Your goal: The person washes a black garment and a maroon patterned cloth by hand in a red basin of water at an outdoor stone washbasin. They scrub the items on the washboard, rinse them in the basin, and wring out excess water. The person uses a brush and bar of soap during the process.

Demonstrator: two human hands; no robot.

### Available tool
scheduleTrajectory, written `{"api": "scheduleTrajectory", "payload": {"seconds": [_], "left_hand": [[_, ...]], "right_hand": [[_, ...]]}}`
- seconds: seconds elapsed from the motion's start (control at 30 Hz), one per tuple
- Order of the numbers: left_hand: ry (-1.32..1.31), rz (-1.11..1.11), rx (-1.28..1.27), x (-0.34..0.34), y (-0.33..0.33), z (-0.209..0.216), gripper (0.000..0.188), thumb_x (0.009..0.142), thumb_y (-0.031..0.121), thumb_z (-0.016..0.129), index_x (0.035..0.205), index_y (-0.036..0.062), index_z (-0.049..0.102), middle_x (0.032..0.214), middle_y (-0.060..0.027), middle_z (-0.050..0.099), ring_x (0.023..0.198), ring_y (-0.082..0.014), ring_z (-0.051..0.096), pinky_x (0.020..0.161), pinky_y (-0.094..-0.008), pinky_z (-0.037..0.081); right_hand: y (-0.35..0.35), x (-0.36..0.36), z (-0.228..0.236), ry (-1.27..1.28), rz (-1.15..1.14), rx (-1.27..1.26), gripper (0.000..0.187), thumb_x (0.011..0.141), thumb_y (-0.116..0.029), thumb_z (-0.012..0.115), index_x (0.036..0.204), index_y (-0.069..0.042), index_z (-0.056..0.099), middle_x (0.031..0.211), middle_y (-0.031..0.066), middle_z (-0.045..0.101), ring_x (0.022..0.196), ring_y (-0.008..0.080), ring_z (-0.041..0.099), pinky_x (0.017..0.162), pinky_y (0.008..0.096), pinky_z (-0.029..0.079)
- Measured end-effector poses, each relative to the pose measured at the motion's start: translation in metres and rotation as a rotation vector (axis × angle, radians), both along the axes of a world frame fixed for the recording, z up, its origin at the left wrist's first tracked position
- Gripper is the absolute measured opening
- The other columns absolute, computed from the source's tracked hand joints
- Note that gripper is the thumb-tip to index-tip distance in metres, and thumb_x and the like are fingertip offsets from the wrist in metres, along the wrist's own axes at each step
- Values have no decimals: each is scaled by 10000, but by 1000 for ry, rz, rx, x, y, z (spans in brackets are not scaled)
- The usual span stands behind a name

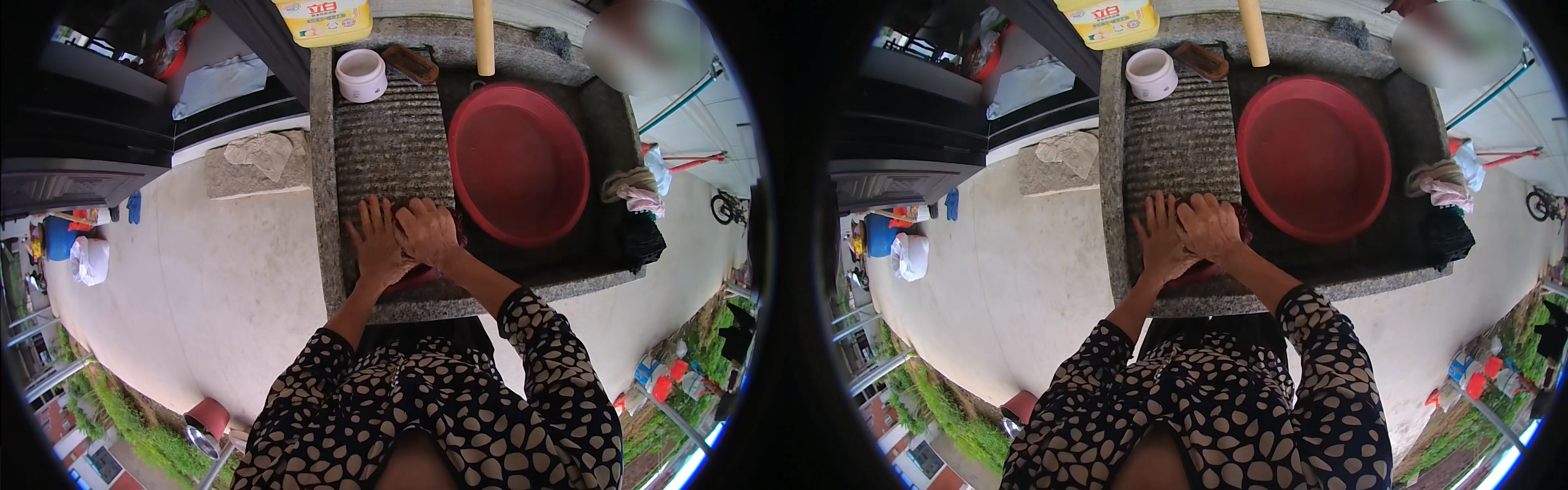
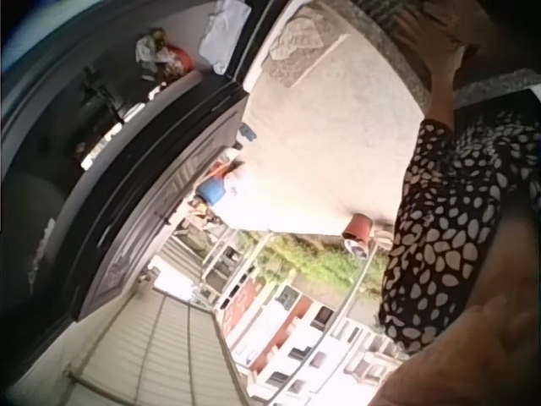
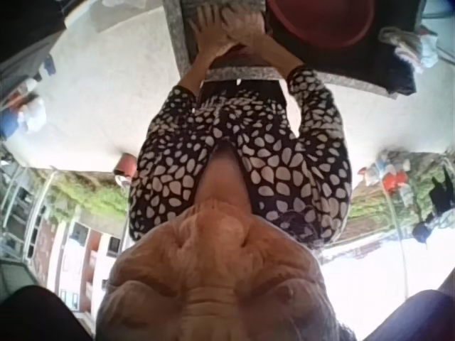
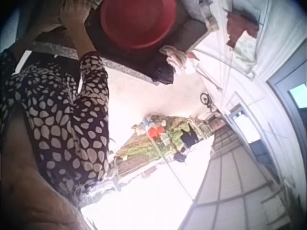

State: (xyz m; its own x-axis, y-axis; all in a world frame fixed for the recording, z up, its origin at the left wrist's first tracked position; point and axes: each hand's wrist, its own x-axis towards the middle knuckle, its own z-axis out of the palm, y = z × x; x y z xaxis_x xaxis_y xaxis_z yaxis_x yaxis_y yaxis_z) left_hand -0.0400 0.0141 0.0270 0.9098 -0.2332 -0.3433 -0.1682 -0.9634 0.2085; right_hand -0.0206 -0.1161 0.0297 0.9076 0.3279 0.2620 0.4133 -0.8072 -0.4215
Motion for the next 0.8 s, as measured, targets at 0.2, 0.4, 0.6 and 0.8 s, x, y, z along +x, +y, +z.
{"api": "scheduleTrajectory", "payload": {"seconds": [0.2,0.4,0.6,0.8], "left_hand": [[-102,15,-334,-8,4,-7,1223,641,754,620,1435,-50,151,1499,-236,135,1410,-376,69,1073,-635,61],[11,54,-212,-18,6,23,1260,611,817,576,1434,-48,173,1509,-267,23,1413,-400,-7,1061,-650,38],[64,-94,-18,-15,-7,16,1245,641,816,525,1425,-77,155,1508,-271,30,1407,-416,-8,1011,-718,91],[-13,-25,-69,-11,-5,10,1164,714,749,539,1423,-80,133,1511,-241,69,1407,-405,41,1035,-695,120]], "right_hand": [[19,114,-1,76,-515,-151,230,789,-301,656,898,-105,608,930,83,543,919,269,537,797,547,377],[5,3,16,166,-167,1,311,746,-344,710,930,-115,608,909,109,529,838,284,558,617,403,460],[8,43,-3,183,-128,-60,275,714,-263,730,806,-71,556,748,74,559,756,247,592,587,392,489],[16,55,4,162,-304,-68,252,755,-286,668,887,-82,603,947,104,569,881,290,588,632,439,473]]}}
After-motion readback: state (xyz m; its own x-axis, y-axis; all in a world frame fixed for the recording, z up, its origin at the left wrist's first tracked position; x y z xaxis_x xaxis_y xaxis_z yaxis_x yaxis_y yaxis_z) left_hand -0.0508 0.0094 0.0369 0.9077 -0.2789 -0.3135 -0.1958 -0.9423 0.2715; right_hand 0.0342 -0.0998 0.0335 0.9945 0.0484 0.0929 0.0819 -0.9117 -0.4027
